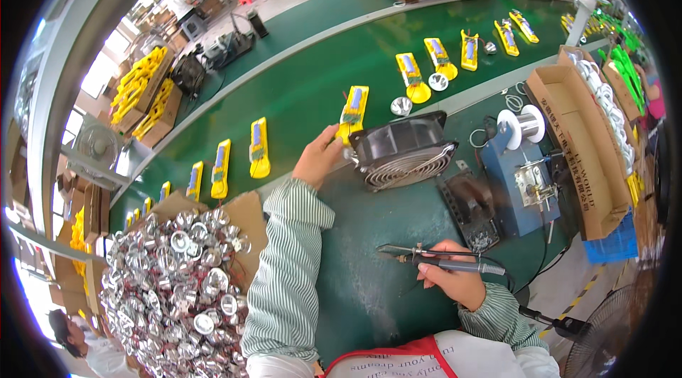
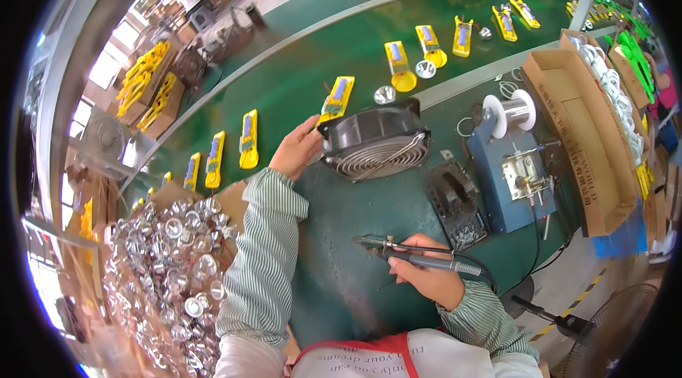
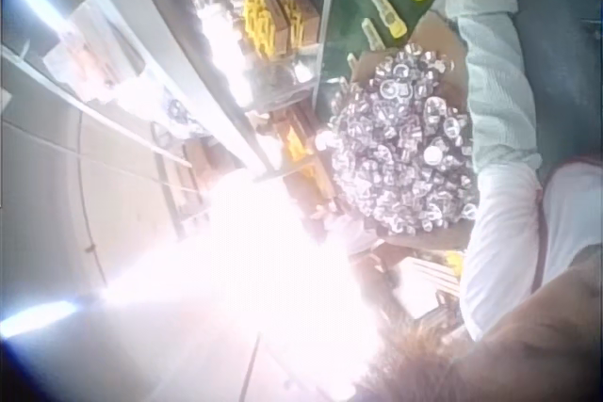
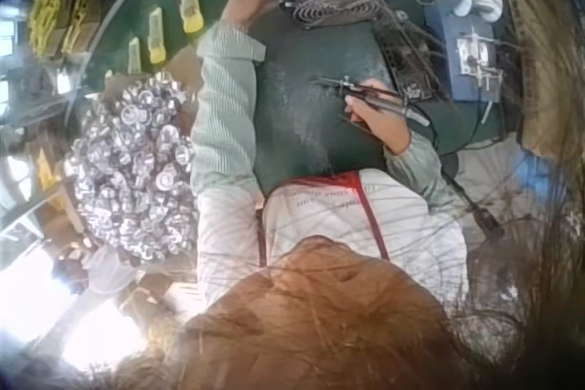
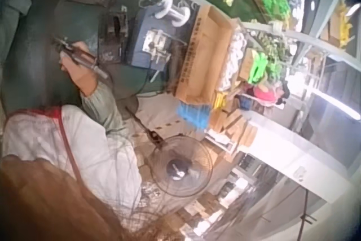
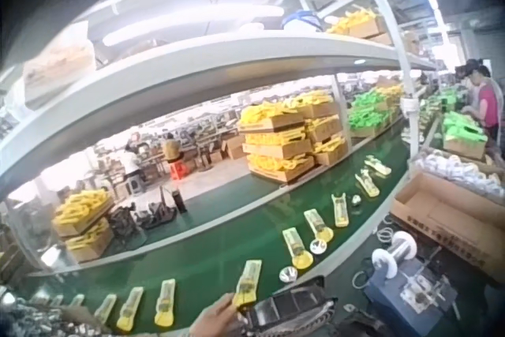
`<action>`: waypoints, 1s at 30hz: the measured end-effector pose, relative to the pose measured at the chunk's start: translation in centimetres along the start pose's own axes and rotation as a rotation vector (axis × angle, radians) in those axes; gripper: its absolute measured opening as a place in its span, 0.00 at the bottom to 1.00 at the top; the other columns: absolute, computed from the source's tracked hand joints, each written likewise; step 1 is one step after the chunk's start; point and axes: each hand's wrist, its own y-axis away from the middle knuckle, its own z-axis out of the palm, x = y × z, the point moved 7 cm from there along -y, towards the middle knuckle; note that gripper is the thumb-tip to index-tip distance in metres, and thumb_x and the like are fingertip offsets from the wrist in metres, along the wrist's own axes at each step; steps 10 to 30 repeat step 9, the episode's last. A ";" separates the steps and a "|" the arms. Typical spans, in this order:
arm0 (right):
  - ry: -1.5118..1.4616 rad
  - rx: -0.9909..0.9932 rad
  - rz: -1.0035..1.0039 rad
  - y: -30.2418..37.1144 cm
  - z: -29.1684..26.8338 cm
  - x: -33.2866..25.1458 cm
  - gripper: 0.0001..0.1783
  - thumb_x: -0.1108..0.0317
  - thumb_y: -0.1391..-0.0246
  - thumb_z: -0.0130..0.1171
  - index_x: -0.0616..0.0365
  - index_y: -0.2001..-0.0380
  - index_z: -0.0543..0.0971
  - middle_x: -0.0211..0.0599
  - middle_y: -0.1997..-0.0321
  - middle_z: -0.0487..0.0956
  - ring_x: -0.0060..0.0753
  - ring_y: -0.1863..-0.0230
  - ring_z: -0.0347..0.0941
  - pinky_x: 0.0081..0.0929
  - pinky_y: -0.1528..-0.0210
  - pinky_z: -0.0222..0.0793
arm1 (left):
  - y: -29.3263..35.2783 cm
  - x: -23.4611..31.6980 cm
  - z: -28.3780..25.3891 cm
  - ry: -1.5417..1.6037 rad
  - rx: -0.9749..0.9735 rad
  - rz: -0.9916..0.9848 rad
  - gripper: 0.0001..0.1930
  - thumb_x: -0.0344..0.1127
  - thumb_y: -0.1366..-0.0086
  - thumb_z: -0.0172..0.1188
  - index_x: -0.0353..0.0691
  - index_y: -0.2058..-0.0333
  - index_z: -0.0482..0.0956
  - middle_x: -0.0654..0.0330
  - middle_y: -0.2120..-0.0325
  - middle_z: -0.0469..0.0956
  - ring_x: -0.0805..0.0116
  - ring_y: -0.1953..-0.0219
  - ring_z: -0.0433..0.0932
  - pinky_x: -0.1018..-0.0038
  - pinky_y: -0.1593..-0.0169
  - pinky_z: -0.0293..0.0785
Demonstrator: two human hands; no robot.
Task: The person solders wire connections to flashlight circuit boards and casings using a soldering iron, attaches the light reflectors, and places the assembled flashlights onto the conveyor belt.
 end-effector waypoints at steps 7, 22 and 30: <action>0.023 -0.015 -0.017 -0.7 -1.1 0.5 0.10 0.75 0.51 0.59 0.64 0.65 0.71 0.40 0.74 0.78 0.24 0.75 0.75 0.19 0.75 0.72 | -0.7 6.9 -5.0 -1.546 0.621 0.114 0.26 0.35 0.50 0.60 0.47 0.49 0.69 0.53 0.48 0.67 0.54 0.51 0.70 0.63 0.50 0.68; 0.011 0.002 -0.013 -0.7 -1.2 0.6 0.09 0.73 0.51 0.60 0.62 0.66 0.72 0.37 0.74 0.77 0.22 0.75 0.74 0.20 0.75 0.72 | -0.6 8.6 -2.8 -1.551 0.614 -0.178 0.33 0.37 0.52 0.63 0.48 0.45 0.63 0.56 0.41 0.56 0.55 0.48 0.68 0.63 0.46 0.65; 0.011 0.002 -0.013 -0.7 -1.2 0.6 0.09 0.73 0.51 0.60 0.62 0.66 0.72 0.37 0.74 0.77 0.22 0.75 0.74 0.20 0.75 0.72 | -0.6 8.6 -2.8 -1.551 0.614 -0.178 0.33 0.37 0.52 0.63 0.48 0.45 0.63 0.56 0.41 0.56 0.55 0.48 0.68 0.63 0.46 0.65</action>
